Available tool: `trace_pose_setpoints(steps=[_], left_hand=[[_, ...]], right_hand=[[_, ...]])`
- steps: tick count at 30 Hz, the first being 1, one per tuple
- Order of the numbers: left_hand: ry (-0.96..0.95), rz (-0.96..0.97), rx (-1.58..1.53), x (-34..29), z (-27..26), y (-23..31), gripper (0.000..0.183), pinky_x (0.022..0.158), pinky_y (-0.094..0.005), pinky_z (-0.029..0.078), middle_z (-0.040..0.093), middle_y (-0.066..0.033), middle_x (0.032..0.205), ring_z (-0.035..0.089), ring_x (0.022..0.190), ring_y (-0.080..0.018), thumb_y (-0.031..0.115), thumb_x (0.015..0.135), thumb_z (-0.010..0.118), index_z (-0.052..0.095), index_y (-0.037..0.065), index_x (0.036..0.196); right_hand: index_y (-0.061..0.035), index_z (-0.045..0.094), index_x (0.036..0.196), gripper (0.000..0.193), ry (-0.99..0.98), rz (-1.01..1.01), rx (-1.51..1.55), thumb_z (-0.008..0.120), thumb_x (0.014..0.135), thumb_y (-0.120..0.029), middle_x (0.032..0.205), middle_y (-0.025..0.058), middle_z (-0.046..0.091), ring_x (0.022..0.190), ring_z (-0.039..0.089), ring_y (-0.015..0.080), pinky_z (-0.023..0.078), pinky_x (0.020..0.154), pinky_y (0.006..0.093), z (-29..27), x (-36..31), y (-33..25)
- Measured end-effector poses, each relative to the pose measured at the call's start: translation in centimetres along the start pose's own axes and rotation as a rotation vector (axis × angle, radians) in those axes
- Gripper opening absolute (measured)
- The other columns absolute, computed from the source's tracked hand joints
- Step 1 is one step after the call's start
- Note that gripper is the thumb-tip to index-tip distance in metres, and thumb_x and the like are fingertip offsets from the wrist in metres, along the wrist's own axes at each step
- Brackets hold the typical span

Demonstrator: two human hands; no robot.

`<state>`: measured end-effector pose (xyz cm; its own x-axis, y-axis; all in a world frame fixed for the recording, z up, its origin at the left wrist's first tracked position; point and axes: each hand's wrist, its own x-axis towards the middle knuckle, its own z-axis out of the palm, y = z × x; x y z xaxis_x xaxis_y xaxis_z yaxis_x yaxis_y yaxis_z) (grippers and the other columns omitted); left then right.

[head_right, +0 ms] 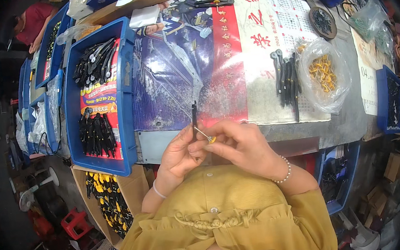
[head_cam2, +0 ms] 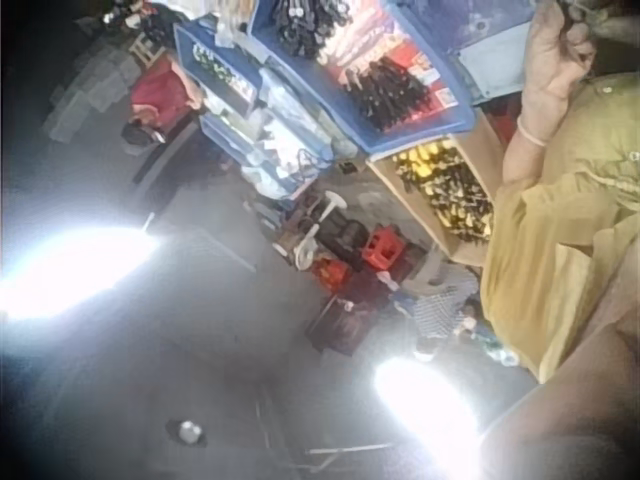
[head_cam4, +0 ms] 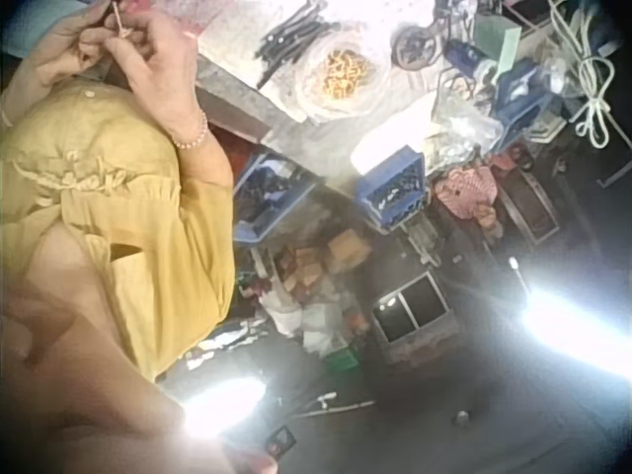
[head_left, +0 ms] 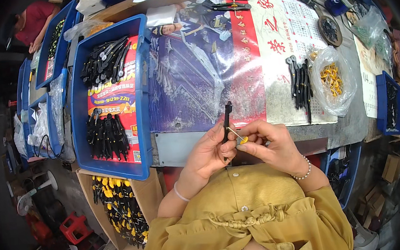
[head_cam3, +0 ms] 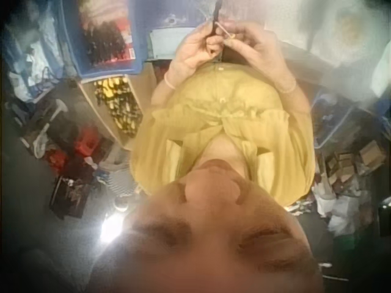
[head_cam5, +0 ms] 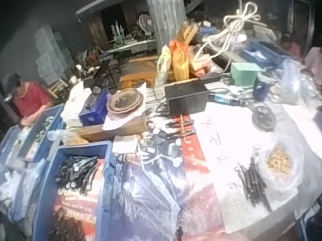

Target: The person assembles compasses by inserting metal pins and adjustment wheels into the plastic legs by hand.

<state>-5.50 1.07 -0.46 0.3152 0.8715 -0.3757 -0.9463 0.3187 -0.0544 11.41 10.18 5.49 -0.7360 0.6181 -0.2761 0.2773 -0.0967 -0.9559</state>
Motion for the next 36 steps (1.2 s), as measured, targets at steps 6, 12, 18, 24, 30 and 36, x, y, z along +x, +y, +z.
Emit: trace_pose_setpoints(steps=[6,12,18,24,30,36], left_hand=[[0.045,-0.006,-0.110,0.0,0.0,0.1,0.023,0.054,-0.0208,0.038,0.056,-0.0064,0.087,0.042,0.063,-0.0091,0.018,0.092,0.052,0.057,0.000,0.106],[0.068,-0.005,-0.042,0.5,0.2,-0.1,0.023,0.054,-0.0209,0.039,0.055,-0.0058,0.087,0.043,0.063,-0.0097,0.017,0.093,0.051,0.056,0.000,0.107],[0.097,0.016,0.117,0.9,0.9,-0.5,0.019,0.055,-0.0211,0.040,0.056,-0.0050,0.087,0.047,0.064,-0.0095,0.017,0.093,0.050,0.054,0.003,0.105],[0.155,0.120,0.277,1.1,1.5,-0.9,0.012,0.054,-0.0210,0.041,0.056,-0.0033,0.082,0.052,0.062,-0.0090,0.016,0.094,0.051,0.052,0.005,0.098],[0.194,0.204,0.509,0.7,1.7,-1.2,0.013,0.055,-0.0197,0.041,0.057,-0.0028,0.081,0.052,0.062,-0.0082,0.017,0.092,0.053,0.052,0.004,0.095],[0.204,0.339,0.946,-0.1,3.7,-2.3,0.011,0.060,-0.0206,0.045,0.058,-0.0036,0.081,0.054,0.067,-0.0073,0.004,0.089,0.054,0.055,-0.001,0.100]], right_hand=[[-0.0009,0.062,0.098,0.024,0.110,-0.203,-0.275,0.068,0.076,-0.009,0.074,0.0109,0.063,0.061,0.063,0.0206,0.049,0.054,0.0287,0.3,0.2,-0.4],[-0.0013,0.062,0.097,0.024,0.117,-0.288,-0.373,0.067,0.075,-0.009,0.077,0.0116,0.064,0.063,0.063,0.0257,0.049,0.054,0.0321,-0.2,0.1,-0.1],[-0.0017,0.061,0.096,0.022,0.149,-0.331,-0.459,0.066,0.076,-0.008,0.078,0.0120,0.065,0.065,0.063,0.0273,0.049,0.054,0.0333,-0.1,-0.4,0.3],[-0.0022,0.057,0.088,0.014,0.140,-0.307,-0.443,0.063,0.078,-0.010,0.068,0.0123,0.061,0.059,0.060,0.0299,0.047,0.051,0.0363,0.0,-0.3,0.6],[-0.0026,0.055,0.087,0.015,0.049,-0.226,-0.374,0.064,0.078,-0.010,0.068,0.0121,0.061,0.058,0.061,0.0283,0.046,0.049,0.0347,-0.4,-0.6,1.5],[-0.0027,0.057,0.089,0.019,0.003,-0.191,-0.152,0.068,0.074,-0.006,0.071,0.0091,0.063,0.058,0.063,0.0200,0.048,0.051,0.0292,-1.2,-0.9,2.6]])
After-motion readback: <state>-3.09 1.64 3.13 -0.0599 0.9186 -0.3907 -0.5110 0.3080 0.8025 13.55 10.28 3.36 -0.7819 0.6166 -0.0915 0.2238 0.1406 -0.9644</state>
